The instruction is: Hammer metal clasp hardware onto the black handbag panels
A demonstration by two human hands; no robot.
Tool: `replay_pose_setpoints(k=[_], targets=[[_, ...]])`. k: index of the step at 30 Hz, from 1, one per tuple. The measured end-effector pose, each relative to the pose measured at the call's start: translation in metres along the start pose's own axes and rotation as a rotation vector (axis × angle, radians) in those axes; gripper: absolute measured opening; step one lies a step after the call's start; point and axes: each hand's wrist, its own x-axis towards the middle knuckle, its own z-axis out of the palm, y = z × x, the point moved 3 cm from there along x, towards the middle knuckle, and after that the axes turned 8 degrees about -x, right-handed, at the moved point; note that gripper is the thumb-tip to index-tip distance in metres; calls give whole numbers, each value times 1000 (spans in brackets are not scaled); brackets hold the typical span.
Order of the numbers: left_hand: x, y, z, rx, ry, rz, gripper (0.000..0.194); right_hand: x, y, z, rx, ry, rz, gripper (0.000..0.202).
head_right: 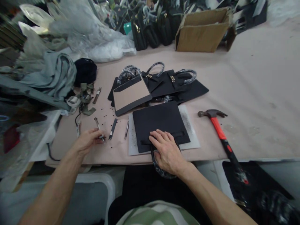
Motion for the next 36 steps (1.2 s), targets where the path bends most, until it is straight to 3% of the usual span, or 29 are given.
replay_pose_setpoints(k=[2, 5, 8, 11, 16, 21, 29, 36], targets=[[-18, 2, 18, -280, -30, 102, 40, -1, -1, 1, -2, -4, -2, 61], [-44, 1, 55, -454, -16, 313, 41, -1, -1, 1, -6, -3, 3, 61], [-65, -6, 89, -368, -33, 509, 34, -1, 0, 1, -9, 4, 4, 61], [-79, -16, 109, -179, -78, 638, 27, -1, 0, 3, -15, 3, -1, 62], [-85, -30, 117, -54, -143, 722, 18, -1, 0, 5, -11, 5, -6, 63], [-81, -29, 116, -58, -186, 810, 15, -1, 0, 4, 1, 2, -15, 63], [-84, -34, 120, -121, -214, 740, 14, 0, -1, 4, 6, -2, -6, 64], [-84, -28, 130, -20, -253, 850, 9, -1, -1, 4, 3, -4, 7, 62]])
